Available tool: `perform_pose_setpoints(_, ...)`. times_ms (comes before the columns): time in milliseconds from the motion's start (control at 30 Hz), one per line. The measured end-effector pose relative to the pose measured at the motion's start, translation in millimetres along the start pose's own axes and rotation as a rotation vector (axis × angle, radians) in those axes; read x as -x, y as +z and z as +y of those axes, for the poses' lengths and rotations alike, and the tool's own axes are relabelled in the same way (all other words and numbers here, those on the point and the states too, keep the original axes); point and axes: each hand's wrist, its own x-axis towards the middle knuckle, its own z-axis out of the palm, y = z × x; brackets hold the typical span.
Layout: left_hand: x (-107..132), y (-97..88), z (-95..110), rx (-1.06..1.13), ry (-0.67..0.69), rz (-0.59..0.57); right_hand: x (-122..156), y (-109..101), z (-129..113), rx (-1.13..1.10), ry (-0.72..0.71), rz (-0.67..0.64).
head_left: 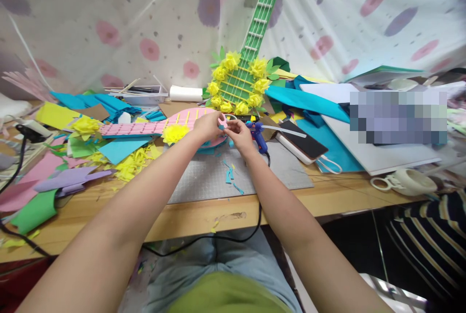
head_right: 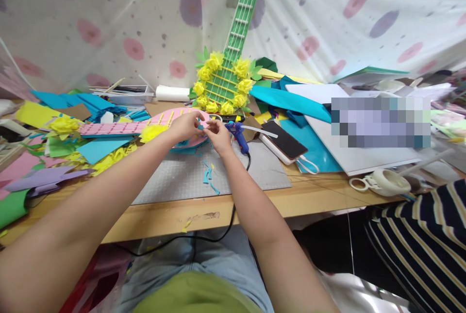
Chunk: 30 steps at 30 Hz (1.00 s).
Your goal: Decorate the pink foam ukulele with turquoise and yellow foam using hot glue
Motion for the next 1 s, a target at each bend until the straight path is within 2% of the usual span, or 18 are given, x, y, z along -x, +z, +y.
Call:
perform_pose_setpoints(200,-2.6,0.9,-3.0,-0.050,-0.038,0.004,0.4,-2.8,-6.7,-0.001,-0.066,0.173)
perform_pose_setpoints(433,-1.4,1.2,-2.5,-0.066,0.009,0.009,6.9,6.6,-12.7,0.083,-0.004,0.067)
perform_pose_setpoints(700,-3.8,2.1,-2.8,-0.129,-0.027,0.003,0.0,0.3,-12.6,-0.040,-0.057,0.256)
perform_pose_setpoints(900,2.5,-2.3,0.6,-0.132,-0.023,0.005,-0.5,0.7,-13.5,-0.183,0.046,0.231)
perform_pose_setpoints(1000,10.2,-5.4,3.2,-0.094,0.049,0.072,-0.1,1.6,-12.2,-0.232,0.099,0.230)
